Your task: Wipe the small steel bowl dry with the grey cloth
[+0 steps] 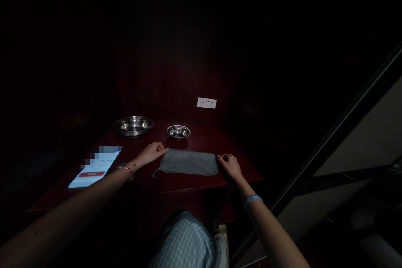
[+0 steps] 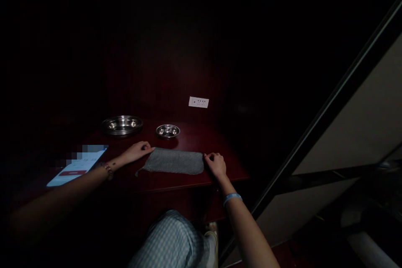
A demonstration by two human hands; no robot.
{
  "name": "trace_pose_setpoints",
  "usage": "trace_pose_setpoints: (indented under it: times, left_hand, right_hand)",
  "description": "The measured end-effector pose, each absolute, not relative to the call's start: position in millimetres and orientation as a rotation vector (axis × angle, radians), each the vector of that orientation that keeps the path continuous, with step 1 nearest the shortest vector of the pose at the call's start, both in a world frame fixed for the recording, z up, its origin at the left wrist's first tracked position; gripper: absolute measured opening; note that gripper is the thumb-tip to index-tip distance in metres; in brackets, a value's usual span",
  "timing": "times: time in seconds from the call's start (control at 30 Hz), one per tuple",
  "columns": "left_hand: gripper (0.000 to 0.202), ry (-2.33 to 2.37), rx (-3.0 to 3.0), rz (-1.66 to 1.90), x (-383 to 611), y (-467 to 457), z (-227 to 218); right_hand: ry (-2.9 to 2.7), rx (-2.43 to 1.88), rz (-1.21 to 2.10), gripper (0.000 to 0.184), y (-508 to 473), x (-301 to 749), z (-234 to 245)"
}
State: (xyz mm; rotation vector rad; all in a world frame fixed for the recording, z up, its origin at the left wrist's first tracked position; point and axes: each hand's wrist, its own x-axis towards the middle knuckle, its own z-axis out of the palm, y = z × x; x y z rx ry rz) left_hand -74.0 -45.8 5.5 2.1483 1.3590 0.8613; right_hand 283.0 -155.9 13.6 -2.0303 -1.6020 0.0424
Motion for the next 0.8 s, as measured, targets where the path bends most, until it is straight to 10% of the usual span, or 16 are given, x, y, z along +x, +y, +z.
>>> trace_pose_setpoints:
  times: [0.5, 0.8]
  left_hand:
    - [0.061, 1.137, 1.823, 1.064, -67, -32, -6]
    - [0.037, 1.277, 1.92, 1.012, -68, -26, -9]
  right_hand:
    - [-1.481, -1.568, 0.265, 0.042, -127, 266, -20]
    - [-1.517, -1.655, 0.335, 0.035, -134, 259, -16]
